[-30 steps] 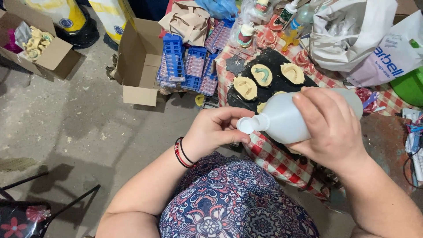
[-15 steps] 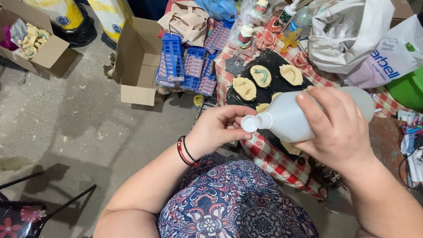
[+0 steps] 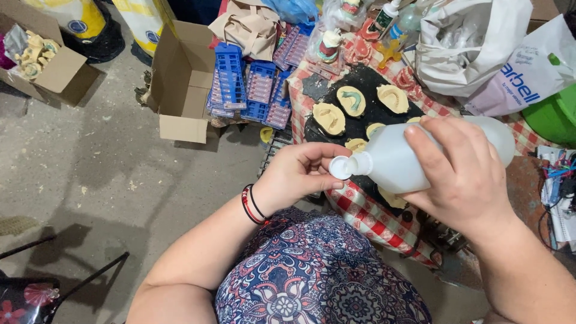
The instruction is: The person pours a liquid from a white bottle into a small cap and uses a brush to apply the liquid to the inside of several yellow molds arranged on a black tray. The person repeatedly dips the brush into the cap to continue painting the molds.
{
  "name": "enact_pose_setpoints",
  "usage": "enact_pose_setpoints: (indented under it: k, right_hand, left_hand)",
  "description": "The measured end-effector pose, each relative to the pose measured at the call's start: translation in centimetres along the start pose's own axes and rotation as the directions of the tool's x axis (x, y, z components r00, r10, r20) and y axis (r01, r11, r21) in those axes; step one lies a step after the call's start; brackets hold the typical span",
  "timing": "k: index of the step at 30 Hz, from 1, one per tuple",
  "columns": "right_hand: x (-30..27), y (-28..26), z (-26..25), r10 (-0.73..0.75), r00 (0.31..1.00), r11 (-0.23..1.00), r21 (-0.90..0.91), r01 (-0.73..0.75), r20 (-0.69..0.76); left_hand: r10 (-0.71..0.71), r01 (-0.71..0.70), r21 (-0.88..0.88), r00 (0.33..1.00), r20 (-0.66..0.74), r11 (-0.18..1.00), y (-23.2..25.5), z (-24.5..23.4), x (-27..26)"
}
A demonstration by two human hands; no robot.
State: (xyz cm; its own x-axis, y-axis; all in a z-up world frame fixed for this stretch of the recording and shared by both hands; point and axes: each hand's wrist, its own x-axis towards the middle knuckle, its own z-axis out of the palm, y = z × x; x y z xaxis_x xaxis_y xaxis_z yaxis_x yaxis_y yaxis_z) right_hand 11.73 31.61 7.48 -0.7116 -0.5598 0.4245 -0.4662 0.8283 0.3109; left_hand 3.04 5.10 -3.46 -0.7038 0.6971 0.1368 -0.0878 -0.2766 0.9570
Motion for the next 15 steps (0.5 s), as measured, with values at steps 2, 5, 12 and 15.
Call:
enact_pose_setpoints:
  k: [2,5,12,15]
  right_hand:
    - [-0.1,0.0,0.0,0.005,1.0,1.0,-0.001,-0.005,0.0]
    - [-0.3,0.3,0.1,0.009,1.0,1.0,0.009,-0.009,0.002]
    - [-1.0,0.5,0.8,0.07,0.997,0.992,0.106,-0.072,0.023]
    - [-2.4,0.8,2.1,0.143,0.988,0.976,0.157,-0.152,0.064]
  left_hand:
    - [0.002,-0.002,-0.008,1.0,0.004,1.0,-0.3,0.0,0.2]
    - [0.001,-0.001,-0.015,1.0,0.02,1.0,-0.3,0.1,0.4]
    - [-0.008,0.009,-0.006,0.999,0.036,1.0,-0.4,0.4,1.2]
    - [0.003,-0.002,-0.023,0.998,0.057,1.0,-0.7,0.6,1.7]
